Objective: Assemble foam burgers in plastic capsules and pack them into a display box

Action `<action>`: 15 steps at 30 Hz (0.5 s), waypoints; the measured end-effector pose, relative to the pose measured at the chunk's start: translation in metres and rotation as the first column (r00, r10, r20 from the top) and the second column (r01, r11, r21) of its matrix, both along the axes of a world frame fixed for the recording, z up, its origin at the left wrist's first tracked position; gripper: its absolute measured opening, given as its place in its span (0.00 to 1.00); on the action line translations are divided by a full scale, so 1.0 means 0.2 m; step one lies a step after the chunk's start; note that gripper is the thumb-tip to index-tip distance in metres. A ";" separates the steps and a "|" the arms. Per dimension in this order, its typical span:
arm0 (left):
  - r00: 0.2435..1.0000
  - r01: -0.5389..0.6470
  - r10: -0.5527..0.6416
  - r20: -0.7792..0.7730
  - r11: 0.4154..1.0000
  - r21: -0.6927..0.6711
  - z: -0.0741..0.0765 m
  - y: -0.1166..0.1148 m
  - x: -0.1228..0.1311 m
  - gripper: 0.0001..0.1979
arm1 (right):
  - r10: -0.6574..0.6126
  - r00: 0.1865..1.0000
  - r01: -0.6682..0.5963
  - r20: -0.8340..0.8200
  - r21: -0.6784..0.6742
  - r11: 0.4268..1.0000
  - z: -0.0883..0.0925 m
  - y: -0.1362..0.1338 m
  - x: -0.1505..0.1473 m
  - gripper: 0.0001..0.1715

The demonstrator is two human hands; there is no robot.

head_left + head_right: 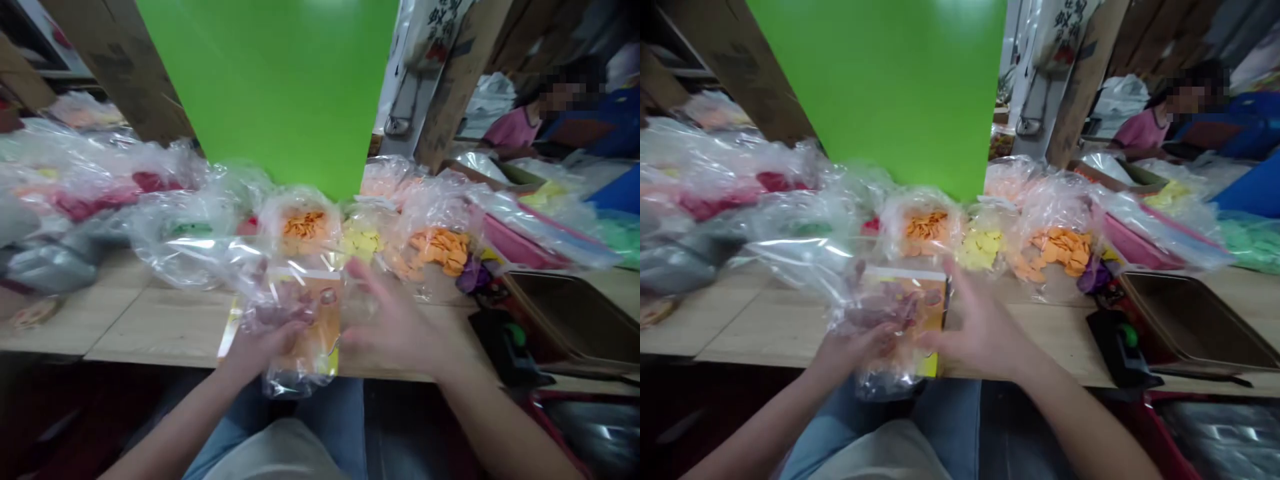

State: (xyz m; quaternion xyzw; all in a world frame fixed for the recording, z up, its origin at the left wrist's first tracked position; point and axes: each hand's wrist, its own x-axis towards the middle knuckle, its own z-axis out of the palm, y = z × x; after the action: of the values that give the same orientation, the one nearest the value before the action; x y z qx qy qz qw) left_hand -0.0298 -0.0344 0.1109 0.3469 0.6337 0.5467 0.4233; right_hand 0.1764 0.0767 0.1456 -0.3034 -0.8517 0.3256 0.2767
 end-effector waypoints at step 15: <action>0.701 -0.190 -0.046 0.712 0.950 0.249 -0.09 -0.56 -0.70 0.13 | -0.339 0.941 0.337 -0.022 0.174 0.925 0.10 -0.42 -0.24 0.17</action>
State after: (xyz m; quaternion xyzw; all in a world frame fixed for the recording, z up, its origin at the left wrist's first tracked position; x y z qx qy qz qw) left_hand -0.1688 -0.1467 0.0931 0.1452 0.3433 0.7446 0.5538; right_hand 0.1279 -0.0073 0.1661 -0.4215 -0.8132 0.1955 0.3505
